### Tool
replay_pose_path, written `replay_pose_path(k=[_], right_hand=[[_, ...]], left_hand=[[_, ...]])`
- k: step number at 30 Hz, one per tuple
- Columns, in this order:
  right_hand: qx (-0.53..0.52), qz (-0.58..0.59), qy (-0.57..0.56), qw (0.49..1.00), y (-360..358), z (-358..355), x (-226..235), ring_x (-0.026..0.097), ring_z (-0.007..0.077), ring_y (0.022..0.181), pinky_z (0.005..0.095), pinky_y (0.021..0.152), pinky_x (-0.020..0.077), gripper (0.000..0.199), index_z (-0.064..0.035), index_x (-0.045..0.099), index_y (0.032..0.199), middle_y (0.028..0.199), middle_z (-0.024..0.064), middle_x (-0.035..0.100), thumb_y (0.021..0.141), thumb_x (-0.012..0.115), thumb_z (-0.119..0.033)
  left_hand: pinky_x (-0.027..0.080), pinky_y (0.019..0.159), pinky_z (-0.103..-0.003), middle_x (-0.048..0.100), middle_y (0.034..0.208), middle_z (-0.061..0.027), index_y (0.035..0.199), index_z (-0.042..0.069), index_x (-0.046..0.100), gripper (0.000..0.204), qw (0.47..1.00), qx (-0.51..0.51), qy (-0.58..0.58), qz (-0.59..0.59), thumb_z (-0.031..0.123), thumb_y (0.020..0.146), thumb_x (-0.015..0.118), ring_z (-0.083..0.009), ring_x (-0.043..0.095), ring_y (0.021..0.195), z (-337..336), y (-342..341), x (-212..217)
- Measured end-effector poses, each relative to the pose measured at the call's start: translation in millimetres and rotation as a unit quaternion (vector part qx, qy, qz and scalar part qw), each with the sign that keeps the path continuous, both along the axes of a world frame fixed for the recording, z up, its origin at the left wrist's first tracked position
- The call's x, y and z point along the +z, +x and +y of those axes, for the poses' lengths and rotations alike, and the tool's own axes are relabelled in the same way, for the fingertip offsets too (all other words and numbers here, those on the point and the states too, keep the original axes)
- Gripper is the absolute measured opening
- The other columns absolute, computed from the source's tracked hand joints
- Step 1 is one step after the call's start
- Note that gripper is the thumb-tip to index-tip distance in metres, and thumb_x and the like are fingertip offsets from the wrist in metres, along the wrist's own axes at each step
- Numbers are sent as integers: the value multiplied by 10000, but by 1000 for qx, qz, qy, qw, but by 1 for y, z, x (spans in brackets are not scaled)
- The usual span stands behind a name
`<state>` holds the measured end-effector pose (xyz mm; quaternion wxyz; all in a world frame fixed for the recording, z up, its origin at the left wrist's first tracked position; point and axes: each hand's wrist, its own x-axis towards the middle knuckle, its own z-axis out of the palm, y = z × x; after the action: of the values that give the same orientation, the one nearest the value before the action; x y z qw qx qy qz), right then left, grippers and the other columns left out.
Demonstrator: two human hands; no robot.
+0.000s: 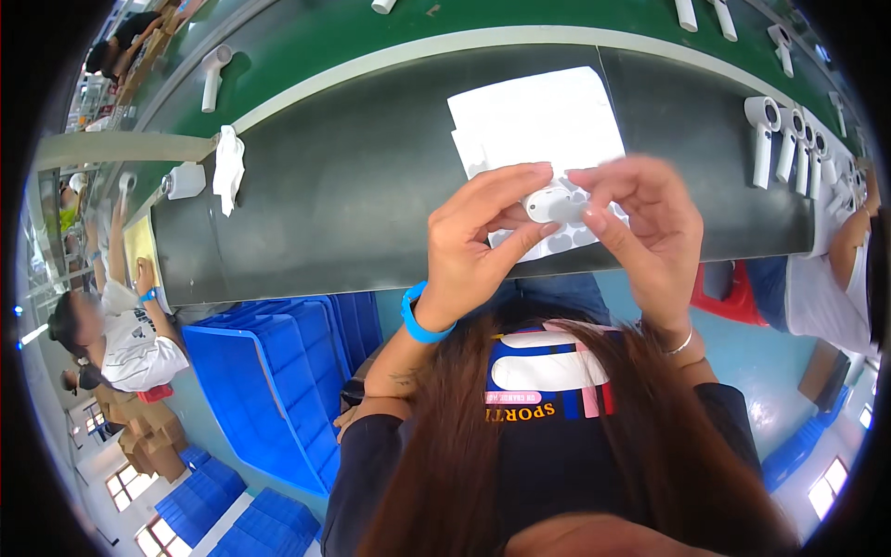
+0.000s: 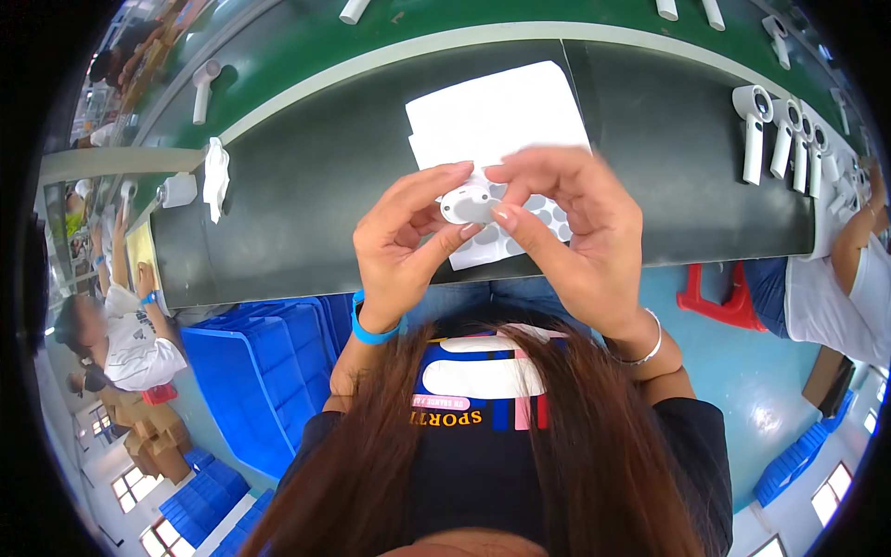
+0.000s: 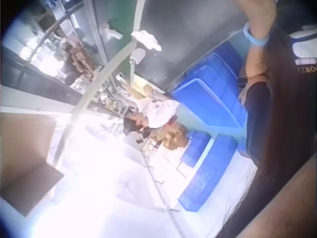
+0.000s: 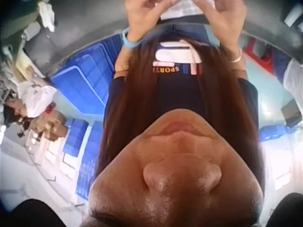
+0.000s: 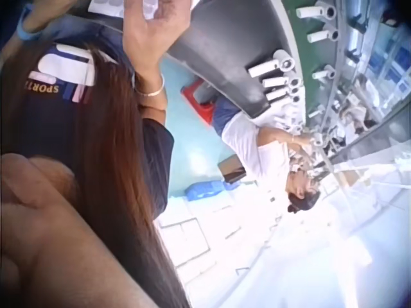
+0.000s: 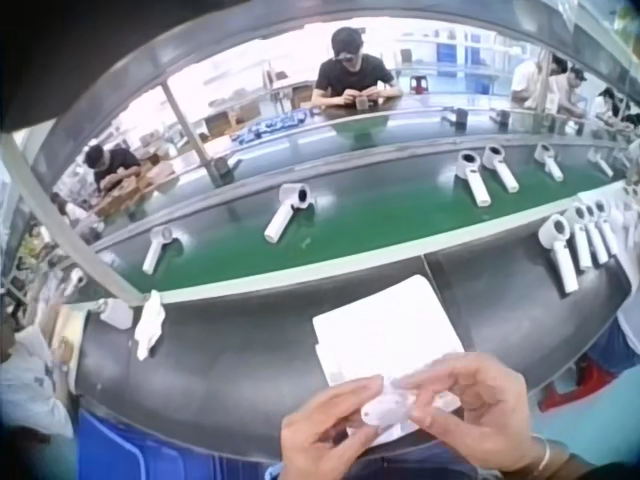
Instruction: Applying small round stickers to the base of handheld electronic devices on an assembly line.
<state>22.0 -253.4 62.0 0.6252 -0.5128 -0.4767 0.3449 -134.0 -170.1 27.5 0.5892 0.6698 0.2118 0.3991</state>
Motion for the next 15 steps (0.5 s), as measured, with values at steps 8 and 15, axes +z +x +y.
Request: replay_pose_path(k=[8,15], right_hand=[[21,32,-50,998,3,-3,4,626,195,964,327,893,474,476,-22,360,1203,793,58,592,807,610,63],[18,21,-51,998,5,-5,6,624,170,913,330,912,474,442,-27,358,1166,779,58,574,805,594,71]], left_hand=[[562,776,-261,509,1255,-161,1177,-43,590,445,987,-93,-120,-42,-147,749,651,-149,632,862,-1,-3,0],[554,799,-260,488,1273,-159,1190,-45,583,438,981,-112,-151,-40,-130,766,651,-158,629,898,-3,-1,1]])
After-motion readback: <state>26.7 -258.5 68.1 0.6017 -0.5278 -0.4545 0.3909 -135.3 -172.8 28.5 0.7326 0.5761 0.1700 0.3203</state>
